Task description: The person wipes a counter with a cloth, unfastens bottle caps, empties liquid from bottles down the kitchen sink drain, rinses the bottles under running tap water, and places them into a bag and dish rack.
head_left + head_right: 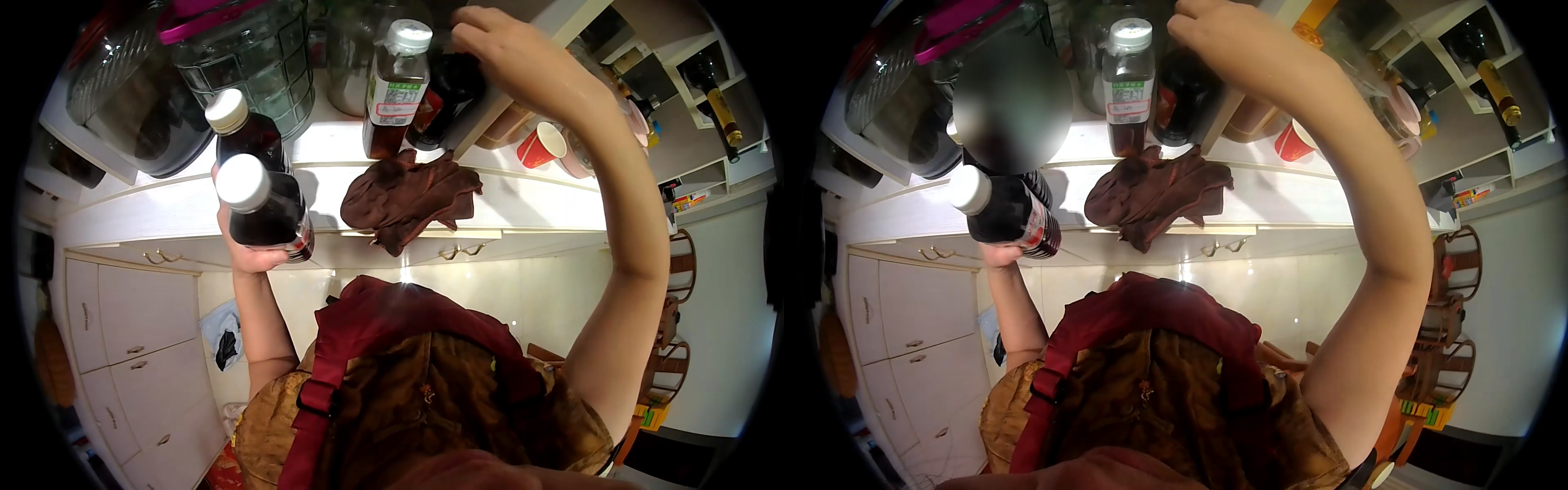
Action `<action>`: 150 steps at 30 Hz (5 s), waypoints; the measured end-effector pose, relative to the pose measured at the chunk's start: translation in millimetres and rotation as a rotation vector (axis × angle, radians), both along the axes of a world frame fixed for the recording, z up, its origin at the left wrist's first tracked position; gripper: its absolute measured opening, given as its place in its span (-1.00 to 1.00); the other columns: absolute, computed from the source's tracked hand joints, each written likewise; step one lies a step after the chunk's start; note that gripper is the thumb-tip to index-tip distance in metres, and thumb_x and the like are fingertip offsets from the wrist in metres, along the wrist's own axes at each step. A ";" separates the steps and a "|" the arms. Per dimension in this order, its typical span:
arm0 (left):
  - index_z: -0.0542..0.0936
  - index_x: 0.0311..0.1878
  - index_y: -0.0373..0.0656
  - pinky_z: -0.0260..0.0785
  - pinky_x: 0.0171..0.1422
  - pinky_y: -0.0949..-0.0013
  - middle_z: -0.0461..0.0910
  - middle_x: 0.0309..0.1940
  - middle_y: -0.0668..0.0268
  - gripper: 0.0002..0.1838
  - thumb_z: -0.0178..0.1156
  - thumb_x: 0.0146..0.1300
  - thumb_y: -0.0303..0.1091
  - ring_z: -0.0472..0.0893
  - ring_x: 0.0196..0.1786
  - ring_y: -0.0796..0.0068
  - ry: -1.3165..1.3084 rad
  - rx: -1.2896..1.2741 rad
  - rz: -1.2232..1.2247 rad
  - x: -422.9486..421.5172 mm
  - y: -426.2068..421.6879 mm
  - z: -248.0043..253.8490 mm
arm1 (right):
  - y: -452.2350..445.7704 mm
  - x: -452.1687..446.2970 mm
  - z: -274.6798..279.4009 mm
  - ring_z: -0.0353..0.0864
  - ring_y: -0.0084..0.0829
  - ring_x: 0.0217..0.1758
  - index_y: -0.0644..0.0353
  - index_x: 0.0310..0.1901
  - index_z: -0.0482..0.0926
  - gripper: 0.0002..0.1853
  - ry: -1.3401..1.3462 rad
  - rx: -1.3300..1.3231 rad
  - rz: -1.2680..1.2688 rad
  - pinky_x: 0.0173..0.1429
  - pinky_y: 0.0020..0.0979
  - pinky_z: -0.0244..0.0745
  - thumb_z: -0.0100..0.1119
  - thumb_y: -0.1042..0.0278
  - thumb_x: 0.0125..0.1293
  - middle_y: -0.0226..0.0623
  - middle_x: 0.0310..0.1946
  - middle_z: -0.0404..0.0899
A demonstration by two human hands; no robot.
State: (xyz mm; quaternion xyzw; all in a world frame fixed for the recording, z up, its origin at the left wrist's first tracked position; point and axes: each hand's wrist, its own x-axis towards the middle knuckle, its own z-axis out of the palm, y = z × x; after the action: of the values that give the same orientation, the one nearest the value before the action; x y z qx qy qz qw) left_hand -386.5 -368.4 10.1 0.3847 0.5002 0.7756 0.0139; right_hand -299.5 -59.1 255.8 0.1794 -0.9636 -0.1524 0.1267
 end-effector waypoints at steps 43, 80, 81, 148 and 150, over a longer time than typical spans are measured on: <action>0.32 0.23 -0.27 0.27 0.23 0.39 0.45 0.06 0.27 -0.33 0.37 0.03 -0.50 0.47 0.06 0.44 -0.061 0.035 0.587 -59.1 -39.4 1.0 | 9.7 -17.7 -22.9 0.57 -0.35 -0.17 0.08 -0.24 0.57 -0.68 0.162 0.415 -0.292 -0.11 -0.29 0.29 0.14 -0.01 0.21 -0.35 -0.40 0.63; 0.19 0.30 -0.30 0.25 0.29 0.26 0.43 0.10 0.17 0.11 0.54 -0.39 -0.14 0.47 0.14 0.32 -0.047 -0.055 -0.691 139.0 187.7 70.7 | 28.0 122.4 -7.0 0.51 -0.24 -0.37 0.09 -0.38 0.53 -0.70 0.076 -0.274 0.343 -0.38 -0.28 0.41 0.04 0.02 0.30 -0.32 -0.51 0.49; 0.21 0.28 -0.30 0.27 0.27 0.27 0.45 0.08 0.16 0.10 0.54 -0.39 -0.13 0.49 0.12 0.31 -0.119 -0.032 -0.780 142.3 191.0 68.3 | 30.2 126.8 -5.4 0.51 -0.24 -0.32 0.10 -0.32 0.53 -0.73 0.028 -0.313 0.377 -0.33 -0.27 0.42 0.04 0.07 0.31 -0.31 -0.46 0.50; 0.37 0.19 -0.24 0.36 0.19 0.27 0.54 0.02 0.14 0.02 0.61 -0.46 -0.14 0.56 0.07 0.26 0.115 -0.025 -0.708 144.6 208.1 54.6 | 134.1 170.0 -42.1 0.54 -0.29 -0.04 0.41 -0.02 0.46 -0.59 -0.253 -1.320 0.461 0.03 -0.35 0.44 0.23 0.49 0.06 -0.04 -0.07 0.51; 0.40 0.18 -0.24 0.39 0.15 0.28 0.56 0.01 0.14 -0.01 0.61 -0.44 -0.13 0.59 0.03 0.25 0.176 0.006 -0.729 145.2 211.5 59.9 | 139.8 172.7 -53.2 0.54 -0.32 -0.09 0.39 0.00 0.43 -0.56 -0.220 -1.354 0.416 0.03 -0.34 0.44 0.24 0.46 0.06 -0.03 -0.08 0.52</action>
State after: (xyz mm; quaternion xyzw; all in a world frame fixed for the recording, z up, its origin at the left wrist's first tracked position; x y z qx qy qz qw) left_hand -241.3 -156.9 70.1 0.6030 0.3273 0.6851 0.2449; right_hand -126.9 80.7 202.7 0.2557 -0.7997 0.5252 0.1387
